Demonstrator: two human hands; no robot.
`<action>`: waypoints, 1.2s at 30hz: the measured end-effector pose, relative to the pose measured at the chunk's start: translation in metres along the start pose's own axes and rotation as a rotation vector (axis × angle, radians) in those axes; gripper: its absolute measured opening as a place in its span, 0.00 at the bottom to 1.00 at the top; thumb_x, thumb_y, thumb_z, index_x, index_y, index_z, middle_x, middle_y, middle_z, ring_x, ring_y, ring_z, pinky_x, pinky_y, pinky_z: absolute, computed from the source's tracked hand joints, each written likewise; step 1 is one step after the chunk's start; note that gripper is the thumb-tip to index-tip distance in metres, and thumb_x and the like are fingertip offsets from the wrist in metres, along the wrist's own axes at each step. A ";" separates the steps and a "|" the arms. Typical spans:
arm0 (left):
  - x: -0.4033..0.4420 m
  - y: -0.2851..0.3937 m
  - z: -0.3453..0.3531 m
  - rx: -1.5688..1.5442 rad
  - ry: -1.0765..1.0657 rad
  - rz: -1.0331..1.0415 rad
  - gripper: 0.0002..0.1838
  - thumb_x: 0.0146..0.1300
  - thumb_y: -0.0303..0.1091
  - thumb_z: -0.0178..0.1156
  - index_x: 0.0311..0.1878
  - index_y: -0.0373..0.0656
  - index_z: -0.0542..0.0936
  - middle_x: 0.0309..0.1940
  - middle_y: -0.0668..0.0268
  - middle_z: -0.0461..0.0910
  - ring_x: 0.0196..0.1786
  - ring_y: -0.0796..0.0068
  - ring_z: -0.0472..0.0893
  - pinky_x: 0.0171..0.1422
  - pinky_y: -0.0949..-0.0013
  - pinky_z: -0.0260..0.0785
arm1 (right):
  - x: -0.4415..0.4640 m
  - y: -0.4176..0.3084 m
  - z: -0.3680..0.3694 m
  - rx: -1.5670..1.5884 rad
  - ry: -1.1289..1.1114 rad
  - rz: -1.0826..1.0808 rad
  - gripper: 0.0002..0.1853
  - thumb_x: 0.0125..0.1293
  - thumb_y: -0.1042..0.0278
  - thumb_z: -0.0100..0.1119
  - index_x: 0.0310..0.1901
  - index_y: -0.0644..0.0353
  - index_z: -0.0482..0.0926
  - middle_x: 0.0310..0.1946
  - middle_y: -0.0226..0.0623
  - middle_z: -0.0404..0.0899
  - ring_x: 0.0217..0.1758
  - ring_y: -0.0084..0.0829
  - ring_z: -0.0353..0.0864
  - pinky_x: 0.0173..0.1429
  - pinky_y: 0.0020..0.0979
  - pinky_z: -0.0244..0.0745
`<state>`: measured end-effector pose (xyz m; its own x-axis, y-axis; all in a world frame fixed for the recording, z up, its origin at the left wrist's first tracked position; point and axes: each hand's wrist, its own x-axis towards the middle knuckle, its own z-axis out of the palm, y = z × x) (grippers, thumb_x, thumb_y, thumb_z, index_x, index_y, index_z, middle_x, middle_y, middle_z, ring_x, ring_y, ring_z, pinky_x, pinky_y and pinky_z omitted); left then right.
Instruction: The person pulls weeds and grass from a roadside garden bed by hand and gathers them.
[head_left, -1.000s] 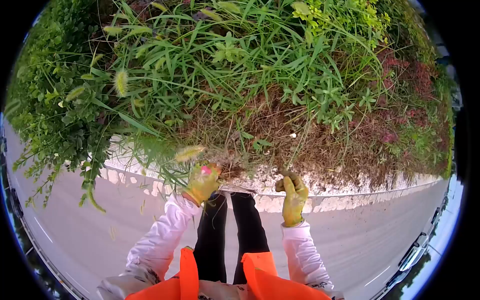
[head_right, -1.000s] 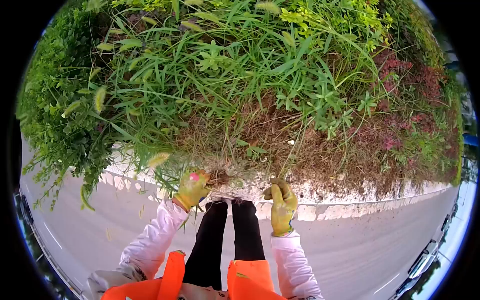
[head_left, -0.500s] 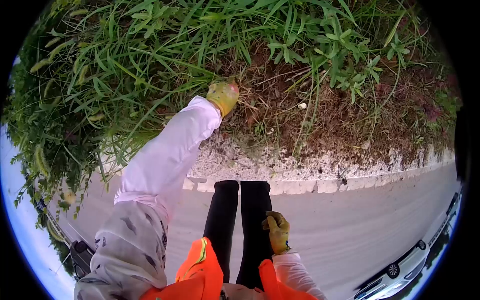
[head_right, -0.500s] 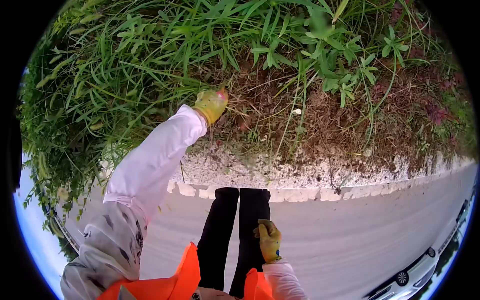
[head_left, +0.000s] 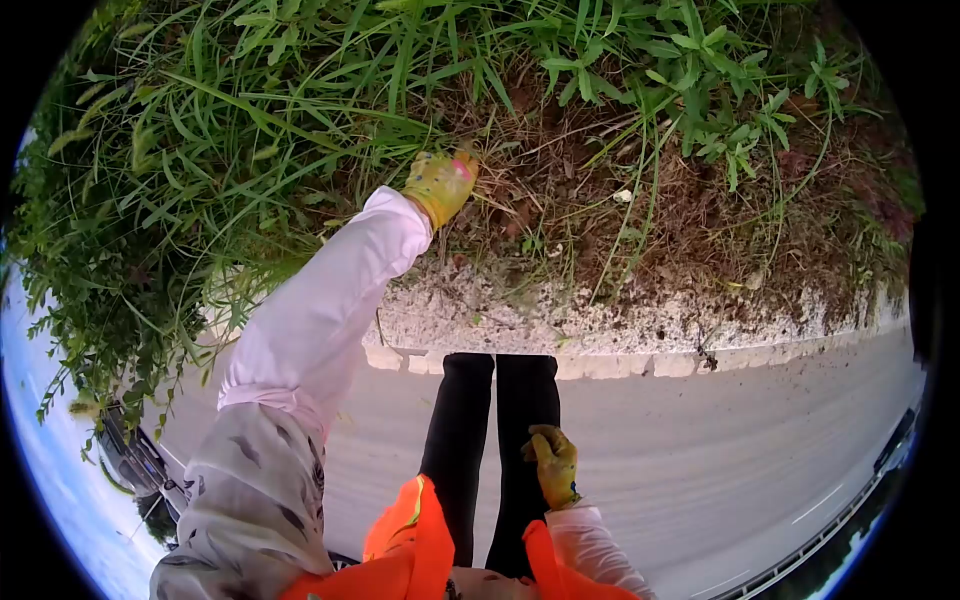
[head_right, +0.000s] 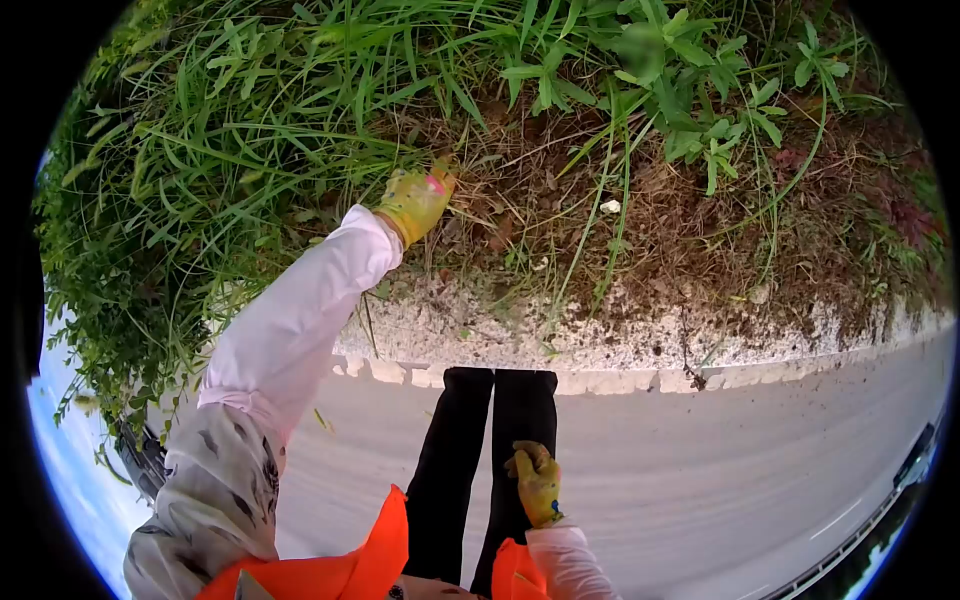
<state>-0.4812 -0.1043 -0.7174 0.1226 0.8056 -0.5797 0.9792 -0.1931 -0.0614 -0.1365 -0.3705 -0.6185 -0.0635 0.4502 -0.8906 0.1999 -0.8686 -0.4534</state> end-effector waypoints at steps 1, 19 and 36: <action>0.001 0.002 0.003 -0.003 -0.003 -0.002 0.28 0.64 0.30 0.42 0.69 0.45 0.57 0.59 0.57 0.71 0.45 0.55 0.81 0.55 0.49 0.67 | 0.001 0.001 -0.001 -0.002 0.000 -0.002 0.08 0.65 0.74 0.50 0.41 0.66 0.77 0.24 0.33 0.79 0.24 0.19 0.74 0.30 0.20 0.71; 0.007 0.006 0.025 -0.591 0.189 -0.427 0.18 0.58 0.47 0.54 0.29 0.38 0.78 0.29 0.50 0.79 0.37 0.49 0.79 0.42 0.53 0.70 | 0.003 0.006 0.007 -0.010 0.021 -0.001 0.08 0.65 0.74 0.50 0.41 0.66 0.78 0.24 0.34 0.78 0.24 0.20 0.75 0.30 0.21 0.72; -0.009 -0.077 0.031 -0.088 0.274 -0.193 0.16 0.63 0.35 0.45 0.49 0.40 0.76 0.40 0.55 0.81 0.41 0.53 0.79 0.48 0.57 0.68 | -0.021 0.047 0.022 -0.629 0.025 -0.348 0.08 0.60 0.76 0.51 0.39 0.63 0.79 0.24 0.40 0.80 0.26 0.32 0.82 0.33 0.29 0.75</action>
<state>-0.5626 -0.1135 -0.7327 -0.0389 0.9455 -0.3234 0.9974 0.0168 -0.0708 -0.1469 -0.4255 -0.6221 -0.2048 0.6905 -0.6938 0.6984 -0.3936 -0.5978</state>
